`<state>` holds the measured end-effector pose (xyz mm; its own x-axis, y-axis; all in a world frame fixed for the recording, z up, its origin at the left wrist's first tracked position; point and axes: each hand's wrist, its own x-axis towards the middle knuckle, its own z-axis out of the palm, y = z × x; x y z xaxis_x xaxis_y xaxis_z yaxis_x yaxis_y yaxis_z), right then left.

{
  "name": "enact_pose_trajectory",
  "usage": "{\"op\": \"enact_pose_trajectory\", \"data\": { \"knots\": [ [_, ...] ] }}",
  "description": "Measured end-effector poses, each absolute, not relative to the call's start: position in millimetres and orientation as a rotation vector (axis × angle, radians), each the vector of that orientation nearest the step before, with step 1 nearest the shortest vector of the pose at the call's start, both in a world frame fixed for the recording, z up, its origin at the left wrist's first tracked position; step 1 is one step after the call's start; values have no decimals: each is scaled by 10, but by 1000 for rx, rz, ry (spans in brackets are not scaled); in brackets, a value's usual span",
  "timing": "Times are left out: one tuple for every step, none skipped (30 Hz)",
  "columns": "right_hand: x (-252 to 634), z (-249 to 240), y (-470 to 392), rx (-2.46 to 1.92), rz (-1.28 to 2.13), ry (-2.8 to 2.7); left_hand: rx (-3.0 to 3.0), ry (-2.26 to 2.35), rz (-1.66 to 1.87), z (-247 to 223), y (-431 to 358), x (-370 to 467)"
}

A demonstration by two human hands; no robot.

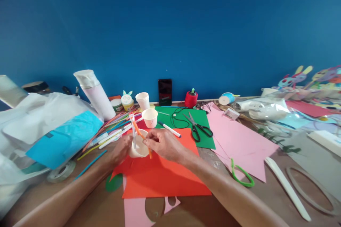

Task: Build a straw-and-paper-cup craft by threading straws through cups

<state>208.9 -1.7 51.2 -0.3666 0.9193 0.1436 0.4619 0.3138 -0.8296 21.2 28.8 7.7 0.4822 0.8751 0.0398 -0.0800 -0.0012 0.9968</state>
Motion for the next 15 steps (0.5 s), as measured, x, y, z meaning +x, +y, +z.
{"op": "enact_pose_trajectory", "data": {
  "knots": [
    [2082, 529, -31, -1220, 923, -1963, 1412, 756, 865, 83, 275, 204],
    [2075, 549, -47, -1217, 902, -1970, 1444, 749, 854, 87, 264, 196],
    [2067, 572, -65, -1211, 878, -1976, 1459, 748, 849, 91, 254, 189],
    [2059, 596, -84, -1201, 857, -1983, 1466, 745, 850, 94, 246, 183],
    [2052, 620, -104, -1190, 842, -1988, 1467, 738, 854, 96, 240, 177],
    [2045, 641, -124, -1178, 832, -1991, 1463, 728, 858, 100, 235, 171],
    [2039, 661, -142, -1170, 823, -1991, 1457, 718, 865, 104, 232, 165],
    [2034, 677, -160, -1165, 814, -1988, 1451, 711, 879, 109, 228, 160],
    [2028, 690, -176, -1164, 803, -1984, 1449, 710, 892, 116, 224, 156],
    [2023, 701, -190, -1160, 795, -1983, 1453, 713, 906, 123, 220, 153],
    [2018, 709, -203, -1151, 789, -1985, 1463, 720, 917, 129, 215, 152],
    [2013, 716, -215, -1143, 782, -1994, 1479, 726, 925, 137, 209, 152],
    [2009, 721, -226, -1136, 772, -2006, 1497, 728, 931, 146, 203, 154],
    [2005, 724, -237, -1133, 753, -2017, 1514, 727, 931, 157, 194, 158],
    [2001, 726, -248, -1135, 723, -2023, 1530, 722, 932, 173, 184, 164]
  ]
}}
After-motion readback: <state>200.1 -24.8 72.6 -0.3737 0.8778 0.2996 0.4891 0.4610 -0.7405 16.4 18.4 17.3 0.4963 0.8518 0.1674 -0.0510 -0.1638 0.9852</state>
